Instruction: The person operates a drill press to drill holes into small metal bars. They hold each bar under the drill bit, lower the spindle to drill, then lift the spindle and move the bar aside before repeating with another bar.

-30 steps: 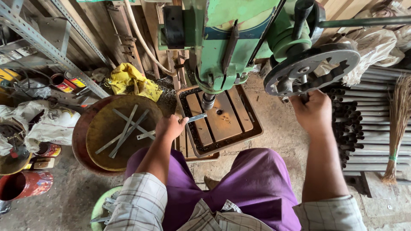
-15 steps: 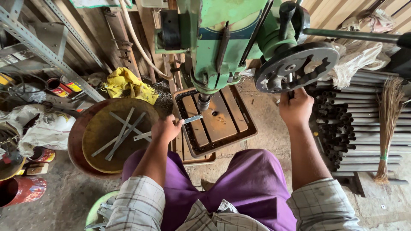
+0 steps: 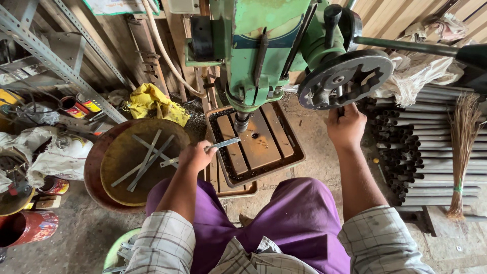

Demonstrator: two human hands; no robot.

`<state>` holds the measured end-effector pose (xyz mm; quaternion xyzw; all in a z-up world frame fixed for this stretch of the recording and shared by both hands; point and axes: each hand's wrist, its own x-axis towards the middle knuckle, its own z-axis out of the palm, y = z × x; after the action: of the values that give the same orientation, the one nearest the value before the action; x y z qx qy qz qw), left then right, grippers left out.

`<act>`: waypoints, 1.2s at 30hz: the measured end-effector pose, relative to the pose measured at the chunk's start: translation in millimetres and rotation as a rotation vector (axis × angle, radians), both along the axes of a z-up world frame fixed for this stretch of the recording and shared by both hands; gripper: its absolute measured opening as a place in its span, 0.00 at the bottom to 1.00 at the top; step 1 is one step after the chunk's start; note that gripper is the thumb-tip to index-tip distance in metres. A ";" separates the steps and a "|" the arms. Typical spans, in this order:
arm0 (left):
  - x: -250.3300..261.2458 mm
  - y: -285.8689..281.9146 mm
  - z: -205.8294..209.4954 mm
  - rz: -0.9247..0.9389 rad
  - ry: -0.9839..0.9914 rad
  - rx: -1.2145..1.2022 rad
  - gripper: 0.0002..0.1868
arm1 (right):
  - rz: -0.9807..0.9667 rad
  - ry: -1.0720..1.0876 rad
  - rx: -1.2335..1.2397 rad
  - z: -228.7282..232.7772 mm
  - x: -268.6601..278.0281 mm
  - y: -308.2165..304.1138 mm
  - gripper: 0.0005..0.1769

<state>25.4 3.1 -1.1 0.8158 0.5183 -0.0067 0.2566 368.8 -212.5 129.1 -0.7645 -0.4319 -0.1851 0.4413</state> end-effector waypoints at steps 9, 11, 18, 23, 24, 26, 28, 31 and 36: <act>-0.5 -5.7 13.2 0.021 -0.016 -0.042 0.16 | 0.010 0.016 -0.001 -2.0 -0.2 2.3 0.04; -0.3 -5.6 12.9 0.022 0.001 -0.039 0.16 | 0.009 0.006 0.008 -1.6 0.0 3.3 0.04; -0.1 -3.3 10.8 0.020 0.015 -0.045 0.17 | 0.015 0.000 0.017 -3.9 0.9 6.4 0.03; 0.3 -2.5 10.5 0.014 0.010 -0.012 0.17 | 0.018 -0.009 0.028 -5.9 2.3 7.6 0.03; -0.1 -2.8 11.1 0.012 0.015 -0.011 0.17 | 0.019 -0.011 0.032 -6.6 2.5 8.0 0.04; -0.5 -3.2 13.1 0.011 0.017 -0.018 0.17 | 0.019 -0.024 0.038 -8.6 3.8 9.0 0.05; -0.2 -3.3 15.5 0.009 0.019 -0.021 0.17 | 0.019 -0.047 0.040 -11.7 6.6 9.8 0.06; 0.0 -3.5 20.7 -0.005 0.033 -0.024 0.17 | 0.016 -0.022 0.031 -19.7 12.7 10.3 0.06; 1.6 -0.4 28.5 -0.023 0.106 -0.134 0.17 | 0.064 -0.198 0.015 -35.8 31.2 22.0 0.09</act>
<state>26.9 2.7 27.4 0.8012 0.5201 -0.0877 0.2826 400.1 -190.5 93.4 -0.7250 -0.4963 -0.2485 0.4078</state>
